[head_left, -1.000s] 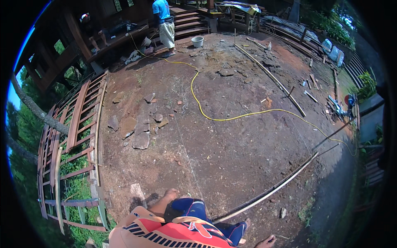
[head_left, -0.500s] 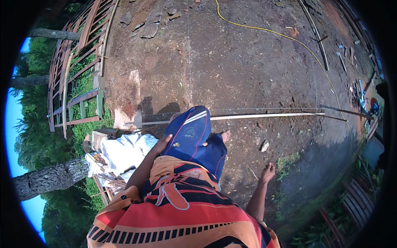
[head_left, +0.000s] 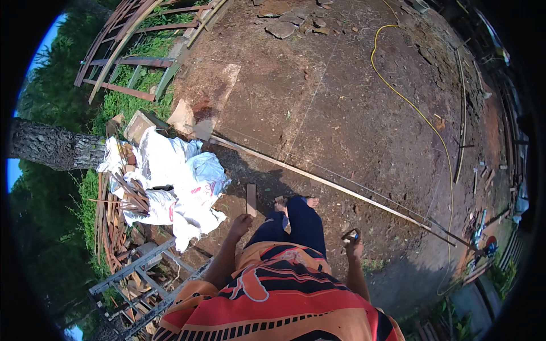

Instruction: The person measures a wooden plank with a tape measure and marks it with a pen. They then move around the construction site, interacting with another worker and handling a spirit level.

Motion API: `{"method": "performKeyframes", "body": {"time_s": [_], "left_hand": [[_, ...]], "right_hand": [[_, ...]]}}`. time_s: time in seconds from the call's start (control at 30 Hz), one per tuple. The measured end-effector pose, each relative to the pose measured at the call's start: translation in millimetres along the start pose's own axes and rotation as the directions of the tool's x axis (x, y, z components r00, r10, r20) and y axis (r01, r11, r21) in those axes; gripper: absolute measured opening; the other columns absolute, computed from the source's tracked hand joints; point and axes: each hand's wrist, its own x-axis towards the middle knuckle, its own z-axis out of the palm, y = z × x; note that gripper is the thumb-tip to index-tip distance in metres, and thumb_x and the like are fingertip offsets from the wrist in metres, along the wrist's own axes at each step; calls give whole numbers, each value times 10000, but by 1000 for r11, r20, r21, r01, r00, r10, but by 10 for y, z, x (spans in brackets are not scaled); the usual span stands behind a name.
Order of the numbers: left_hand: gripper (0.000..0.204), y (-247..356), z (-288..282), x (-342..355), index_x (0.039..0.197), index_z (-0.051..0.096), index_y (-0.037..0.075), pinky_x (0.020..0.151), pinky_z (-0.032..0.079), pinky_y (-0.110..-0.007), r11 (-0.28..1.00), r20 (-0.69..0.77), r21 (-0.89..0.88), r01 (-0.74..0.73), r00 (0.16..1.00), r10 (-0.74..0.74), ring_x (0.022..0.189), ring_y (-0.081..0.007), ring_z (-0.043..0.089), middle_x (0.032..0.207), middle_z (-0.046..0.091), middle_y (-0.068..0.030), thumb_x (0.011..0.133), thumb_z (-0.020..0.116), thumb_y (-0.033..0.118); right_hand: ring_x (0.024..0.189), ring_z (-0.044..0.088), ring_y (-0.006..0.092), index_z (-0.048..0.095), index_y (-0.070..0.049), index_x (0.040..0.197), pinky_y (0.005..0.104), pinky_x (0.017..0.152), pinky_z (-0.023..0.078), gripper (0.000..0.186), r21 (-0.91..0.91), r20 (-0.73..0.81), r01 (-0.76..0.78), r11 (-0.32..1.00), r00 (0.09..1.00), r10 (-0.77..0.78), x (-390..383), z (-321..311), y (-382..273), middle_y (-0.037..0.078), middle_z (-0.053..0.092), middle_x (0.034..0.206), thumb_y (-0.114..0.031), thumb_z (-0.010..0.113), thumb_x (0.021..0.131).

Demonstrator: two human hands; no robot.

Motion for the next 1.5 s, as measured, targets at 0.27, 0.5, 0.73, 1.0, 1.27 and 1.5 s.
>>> {"method": "performKeyframes", "body": {"time_s": [0.27,0.5,0.73,1.0,1.27,1.5], "left_hand": [[179,-1196,-378,-494,1003,566,106,517,465,-326,872,-192,-480,93,959,-208,641,-171,594,779,574,-49,998,540,283],[215,-651,-153,185,1006,612,103,518,476,-368,941,-20,-225,251,965,-262,614,-220,616,769,608,-104,997,513,293],[262,212,250,766,1056,665,80,576,511,-386,790,366,468,-396,900,235,653,-253,656,835,668,-156,982,532,292],[334,1837,969,1382,1186,688,26,731,547,-368,880,-78,411,-239,952,295,851,-227,706,991,728,-191,949,619,250],[382,2975,1633,1789,1166,702,29,895,519,-434,674,231,638,-372,928,294,1039,-353,694,1115,720,-198,954,580,321],[441,4285,1981,3507,1242,645,54,882,524,-438,583,331,693,-423,906,264,1054,-344,680,1128,690,-223,960,601,391]], "right_hand": [[597,529,119,588,7,1225,308,515,449,276,-22,-46,244,969,968,-245,1010,-51,-952,4,546,691,-163,504,1025],[955,664,478,599,-84,1253,552,830,518,341,-300,183,430,851,902,-391,856,402,-2093,289,684,969,-224,512,954],[748,690,330,601,-33,1188,435,691,521,302,-221,161,362,906,929,-332,817,61,-1570,180,676,783,-232,497,985],[597,606,140,549,-89,1121,282,502,477,167,316,-174,56,947,985,-1,1510,-565,-592,36,609,719,-205,440,1072],[601,553,128,531,-40,1135,285,518,465,194,504,-298,130,854,954,31,2680,-693,-669,36,553,732,-205,448,1074],[564,574,143,591,20,1115,319,552,498,350,439,-455,101,893,882,123,3994,-303,-1275,35,538,681,-296,447,1071]]}}
